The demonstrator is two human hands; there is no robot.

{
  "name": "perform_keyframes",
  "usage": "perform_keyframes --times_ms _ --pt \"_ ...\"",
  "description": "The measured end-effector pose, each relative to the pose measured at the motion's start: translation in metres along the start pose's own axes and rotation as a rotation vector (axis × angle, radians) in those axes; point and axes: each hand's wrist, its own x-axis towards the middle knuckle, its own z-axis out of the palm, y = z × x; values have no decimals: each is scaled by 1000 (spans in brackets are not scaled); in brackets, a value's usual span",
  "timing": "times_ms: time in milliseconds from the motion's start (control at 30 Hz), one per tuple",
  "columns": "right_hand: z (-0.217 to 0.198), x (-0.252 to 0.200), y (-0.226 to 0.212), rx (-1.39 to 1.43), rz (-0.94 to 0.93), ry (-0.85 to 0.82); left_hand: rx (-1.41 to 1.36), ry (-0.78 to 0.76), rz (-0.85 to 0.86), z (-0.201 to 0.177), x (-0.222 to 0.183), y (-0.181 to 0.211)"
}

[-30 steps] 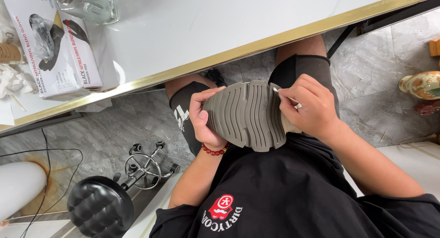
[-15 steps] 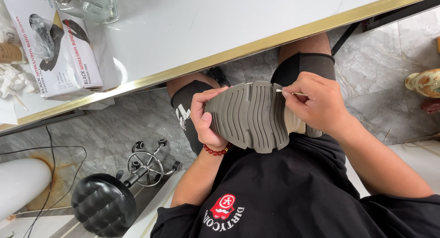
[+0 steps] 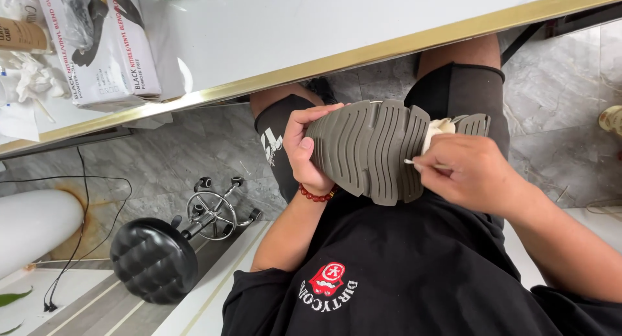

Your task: The person holds a sneaker on their lap and cleans its rubber outsole, running a cotton swab along the tread grooves and edges, rotating the shoe to reach different sections of the sole.

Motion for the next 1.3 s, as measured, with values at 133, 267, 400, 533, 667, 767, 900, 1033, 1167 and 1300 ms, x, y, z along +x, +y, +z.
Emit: perform_keyframes --times_ms 133,267,400,533,667,767,900,1033,1167,1300 --pt "1 9 16 -107 15 106 32 -6 15 -1 -2 0" --pt "-3 15 15 -168 34 192 -31 -3 16 1 -4 -1" --pt "-5 13 -1 -122 -70 67 65 32 29 -4 -9 -3" --pt "-2 5 -12 -53 -90 -40 -86 69 -27 -3 -7 -7" --pt "-6 1 -13 -32 -97 -118 -33 55 -37 0 -7 -1" --pt "-12 2 -15 0 -86 -190 25 44 -29 1 -4 1" --pt "-17 -4 -15 72 35 -332 17 39 -52 1 -2 2" --pt "-15 -11 -11 121 102 -375 70 33 -29 1 0 2" --pt "-9 -15 -6 89 88 -249 52 29 -35 3 2 2" --pt "-5 -14 -9 -19 40 -57 104 9 -13 8 2 6"
